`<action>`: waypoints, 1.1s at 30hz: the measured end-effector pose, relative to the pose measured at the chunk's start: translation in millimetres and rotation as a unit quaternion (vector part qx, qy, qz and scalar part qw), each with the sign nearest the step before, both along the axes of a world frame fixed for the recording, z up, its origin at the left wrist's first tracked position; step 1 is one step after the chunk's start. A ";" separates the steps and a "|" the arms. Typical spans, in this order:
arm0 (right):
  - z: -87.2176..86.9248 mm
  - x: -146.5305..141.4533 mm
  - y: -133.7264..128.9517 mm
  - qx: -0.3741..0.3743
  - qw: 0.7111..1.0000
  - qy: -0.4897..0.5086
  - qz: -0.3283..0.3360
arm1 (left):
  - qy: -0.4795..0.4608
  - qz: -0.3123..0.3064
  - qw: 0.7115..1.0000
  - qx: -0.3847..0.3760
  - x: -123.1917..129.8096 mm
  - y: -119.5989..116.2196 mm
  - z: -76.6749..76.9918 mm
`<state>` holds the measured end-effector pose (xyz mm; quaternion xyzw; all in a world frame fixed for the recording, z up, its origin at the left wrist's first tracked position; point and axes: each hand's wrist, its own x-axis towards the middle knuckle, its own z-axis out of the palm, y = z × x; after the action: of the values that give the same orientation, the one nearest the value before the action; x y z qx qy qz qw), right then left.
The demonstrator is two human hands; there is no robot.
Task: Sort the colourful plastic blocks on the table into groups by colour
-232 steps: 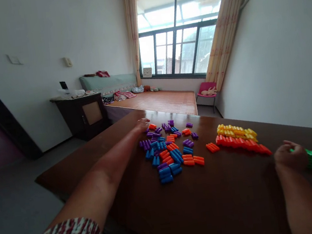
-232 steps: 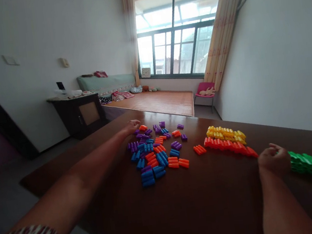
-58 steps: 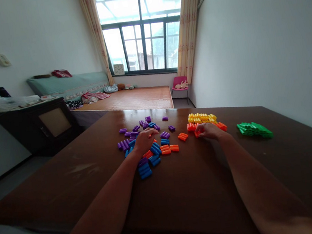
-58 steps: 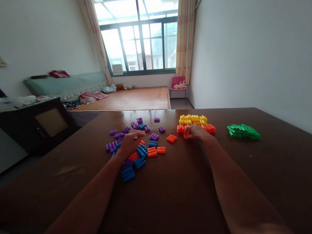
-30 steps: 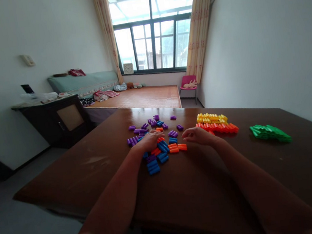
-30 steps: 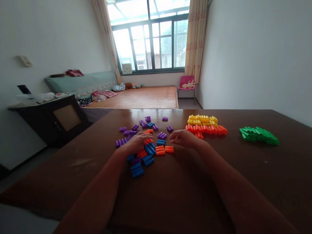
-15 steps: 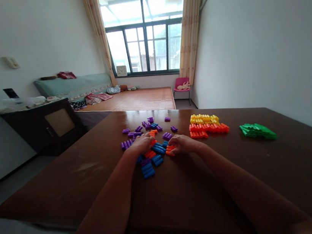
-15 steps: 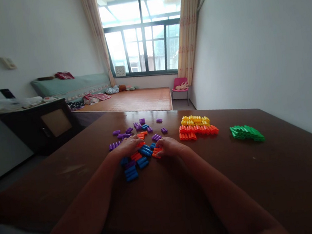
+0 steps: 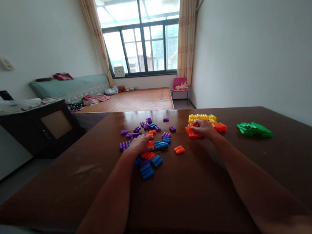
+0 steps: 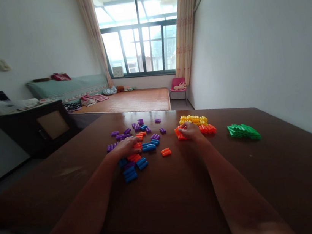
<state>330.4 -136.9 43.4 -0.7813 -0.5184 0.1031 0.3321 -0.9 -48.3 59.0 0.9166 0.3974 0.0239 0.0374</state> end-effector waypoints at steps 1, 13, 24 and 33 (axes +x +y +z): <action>-1.9 5.4 -0.8 -0.013 0.999 -0.025 -0.028 | -0.006 0.003 1.000 0.000 0.0 -0.1 0.0; 4.5 -13.5 -4.5 0.057 0.987 -0.150 0.013 | -0.373 0.006 0.917 -0.142 10.1 0.7 -0.2; 16.6 -90.4 -0.1 0.077 0.930 0.155 0.323 | -0.507 -0.069 0.802 -0.308 37.7 -21.3 -12.3; 24.2 73.3 -35.0 -0.109 0.979 0.170 0.003 | -0.528 -0.041 0.819 -0.223 33.9 -5.6 -16.1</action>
<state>403.7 -171.9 67.5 -0.7824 -0.4426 0.2908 0.3278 33.0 -53.9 42.9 0.7455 0.2736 0.4133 0.4457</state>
